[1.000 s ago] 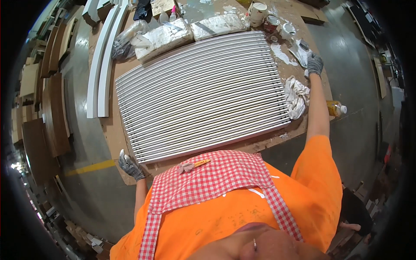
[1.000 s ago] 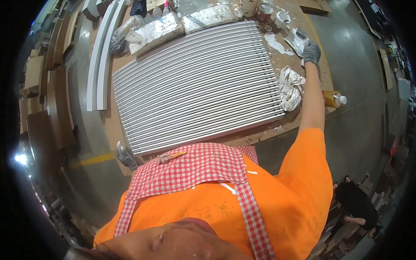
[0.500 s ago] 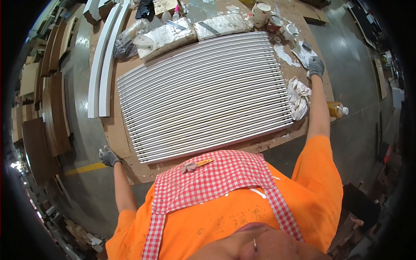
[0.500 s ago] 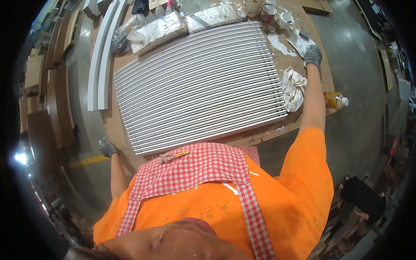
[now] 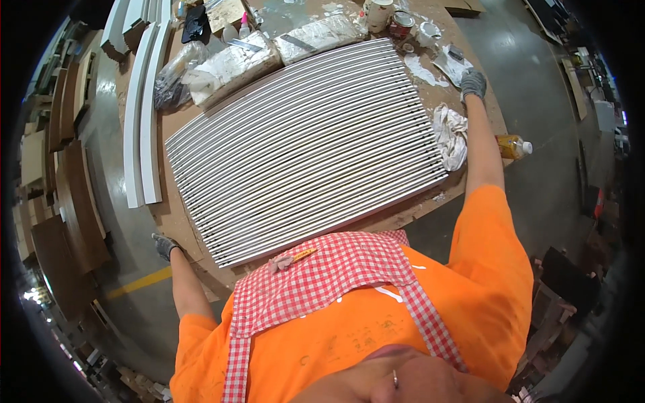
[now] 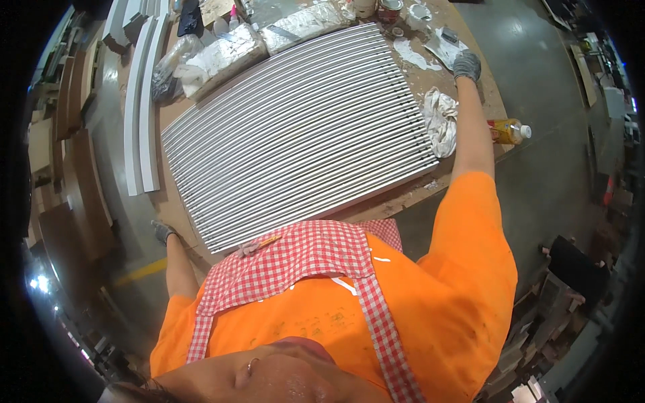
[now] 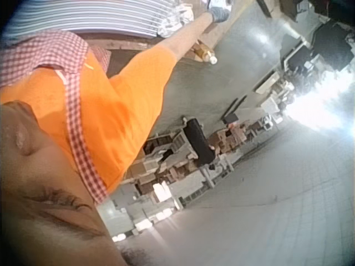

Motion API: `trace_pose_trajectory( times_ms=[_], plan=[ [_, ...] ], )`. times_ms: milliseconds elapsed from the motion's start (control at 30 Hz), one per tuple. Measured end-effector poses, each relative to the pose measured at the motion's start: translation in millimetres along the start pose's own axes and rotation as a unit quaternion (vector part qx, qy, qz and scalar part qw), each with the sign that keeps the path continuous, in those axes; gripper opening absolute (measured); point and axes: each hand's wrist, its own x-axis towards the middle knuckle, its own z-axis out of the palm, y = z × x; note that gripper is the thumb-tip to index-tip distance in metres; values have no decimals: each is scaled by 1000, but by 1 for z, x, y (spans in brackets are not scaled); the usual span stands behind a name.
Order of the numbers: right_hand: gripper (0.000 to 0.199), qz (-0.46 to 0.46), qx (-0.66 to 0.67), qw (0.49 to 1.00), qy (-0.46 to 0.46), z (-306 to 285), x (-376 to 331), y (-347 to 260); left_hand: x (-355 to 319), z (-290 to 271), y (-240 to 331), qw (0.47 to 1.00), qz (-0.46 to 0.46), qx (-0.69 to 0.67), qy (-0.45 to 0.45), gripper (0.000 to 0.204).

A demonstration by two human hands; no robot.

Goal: The person is wiping down white furniture slats with a cloth to clean them during assembly.

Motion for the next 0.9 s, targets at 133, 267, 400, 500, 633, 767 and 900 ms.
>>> trace_pose_trajectory(
  times_ms=[133, 267, 400, 500, 633, 767, 900],
  plan=[
    [39, 120, 31, 992, 18, -3, 4, -12, -19, -2, -4, 993, 13, -108, -33, 72],
    [33, 33, 32, 999, -25, -5, -1, -25, 10, -1, -22, 991, -27, -131, -7, 71],
    [34, 21, -29, 999, 11, 11, -2, 13, -3, 18, -3, 997, 34, -56, -34, 66],
    [36, 41, 27, 999, 23, 15, 1, -7, 13, 6, -30, 982, 175, 51, 52, 60],
    [38, 120, 256, 957, 64, -14, 14, 42, 54, 19, 12, 970, 234, 64, 26, 58],
    [16, 134, 714, 684, -67, -37, -22, -25, 72, 26, 34, 997, 81, -10, 2, 67],
    [20, 155, 811, 516, -231, -88, -91, -181, 7, 29, 27, 995, -75, -71, -19, 71]
  ],
)
